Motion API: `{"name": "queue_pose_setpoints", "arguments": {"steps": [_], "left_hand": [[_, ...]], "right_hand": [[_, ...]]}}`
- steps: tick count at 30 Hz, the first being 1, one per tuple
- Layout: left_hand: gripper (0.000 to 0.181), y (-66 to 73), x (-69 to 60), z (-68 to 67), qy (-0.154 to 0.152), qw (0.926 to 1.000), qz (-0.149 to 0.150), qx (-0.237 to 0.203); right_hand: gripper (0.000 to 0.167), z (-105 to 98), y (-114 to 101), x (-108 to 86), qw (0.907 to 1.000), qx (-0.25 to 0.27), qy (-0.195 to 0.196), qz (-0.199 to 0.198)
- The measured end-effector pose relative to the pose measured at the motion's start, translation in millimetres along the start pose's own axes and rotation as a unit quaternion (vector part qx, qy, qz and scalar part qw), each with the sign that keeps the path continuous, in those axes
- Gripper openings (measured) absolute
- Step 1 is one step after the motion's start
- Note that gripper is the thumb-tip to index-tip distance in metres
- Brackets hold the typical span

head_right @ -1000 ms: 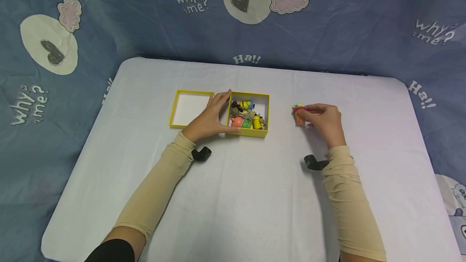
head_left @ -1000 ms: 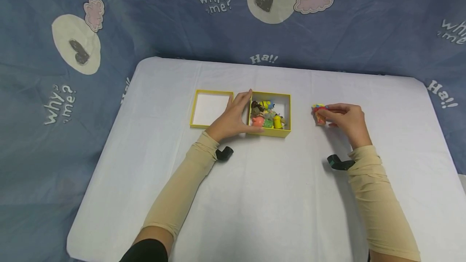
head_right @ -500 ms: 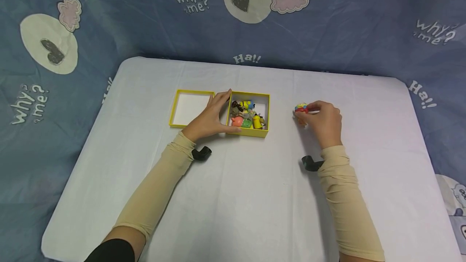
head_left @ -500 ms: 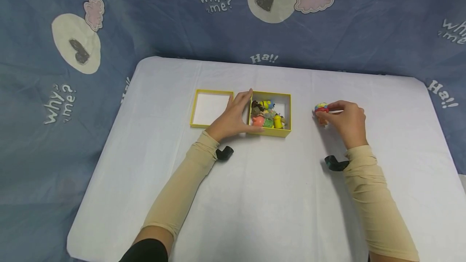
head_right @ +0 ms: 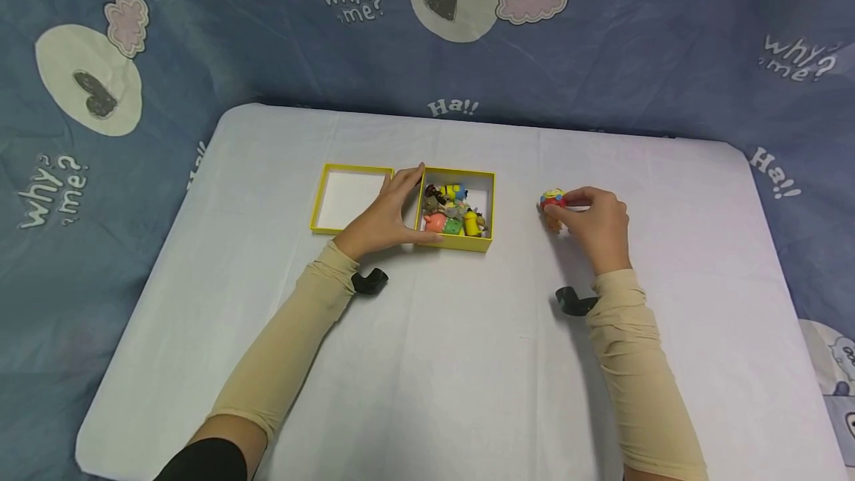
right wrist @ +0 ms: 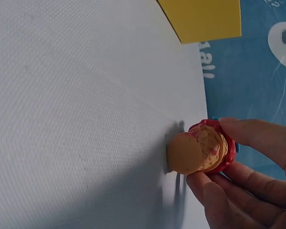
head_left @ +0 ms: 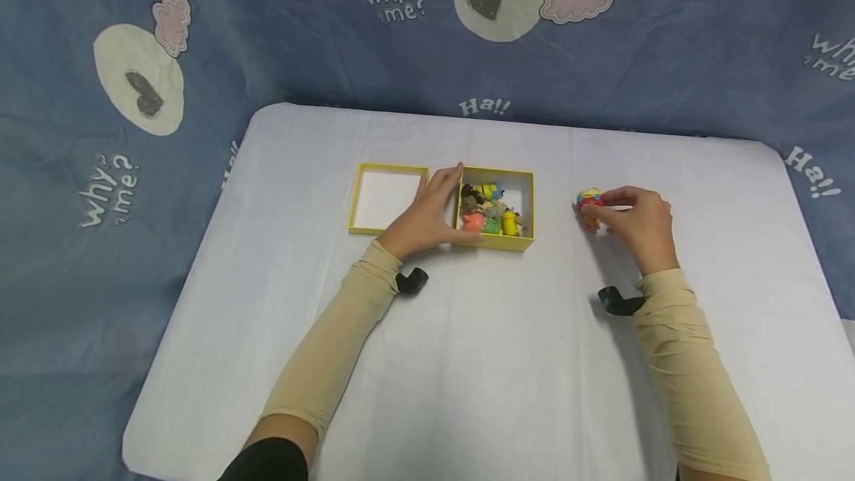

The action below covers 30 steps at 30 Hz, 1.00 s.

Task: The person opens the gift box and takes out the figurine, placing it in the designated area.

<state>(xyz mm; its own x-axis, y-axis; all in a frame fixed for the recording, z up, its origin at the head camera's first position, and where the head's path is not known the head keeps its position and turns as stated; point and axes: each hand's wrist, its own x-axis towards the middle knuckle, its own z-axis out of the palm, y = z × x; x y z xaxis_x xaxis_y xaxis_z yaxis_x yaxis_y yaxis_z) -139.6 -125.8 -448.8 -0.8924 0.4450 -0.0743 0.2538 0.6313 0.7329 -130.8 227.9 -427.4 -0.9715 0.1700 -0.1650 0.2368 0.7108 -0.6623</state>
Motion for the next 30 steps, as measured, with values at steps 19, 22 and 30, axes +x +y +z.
{"name": "queue_pose_setpoints", "arguments": {"steps": [19,22,30], "left_hand": [[0.130,-0.9,-0.4,1.1,0.006,0.9999,0.008,-0.009],[0.130,-1.2,-0.6,1.2,0.008,0.9999,0.008,-0.010],[0.130,-1.2,-0.2,1.9,0.011,0.9998,0.012,-0.009]], "right_hand": [[0.055,-3.9,-1.0,-1.9,1.0000,0.004,0.002,0.001],[0.056,-5.0,-1.8,-2.3,1.0000,-0.001,0.001,0.004],[0.060,-8.5,-5.4,-6.3,0.9999,0.000,0.011,0.004]]}}
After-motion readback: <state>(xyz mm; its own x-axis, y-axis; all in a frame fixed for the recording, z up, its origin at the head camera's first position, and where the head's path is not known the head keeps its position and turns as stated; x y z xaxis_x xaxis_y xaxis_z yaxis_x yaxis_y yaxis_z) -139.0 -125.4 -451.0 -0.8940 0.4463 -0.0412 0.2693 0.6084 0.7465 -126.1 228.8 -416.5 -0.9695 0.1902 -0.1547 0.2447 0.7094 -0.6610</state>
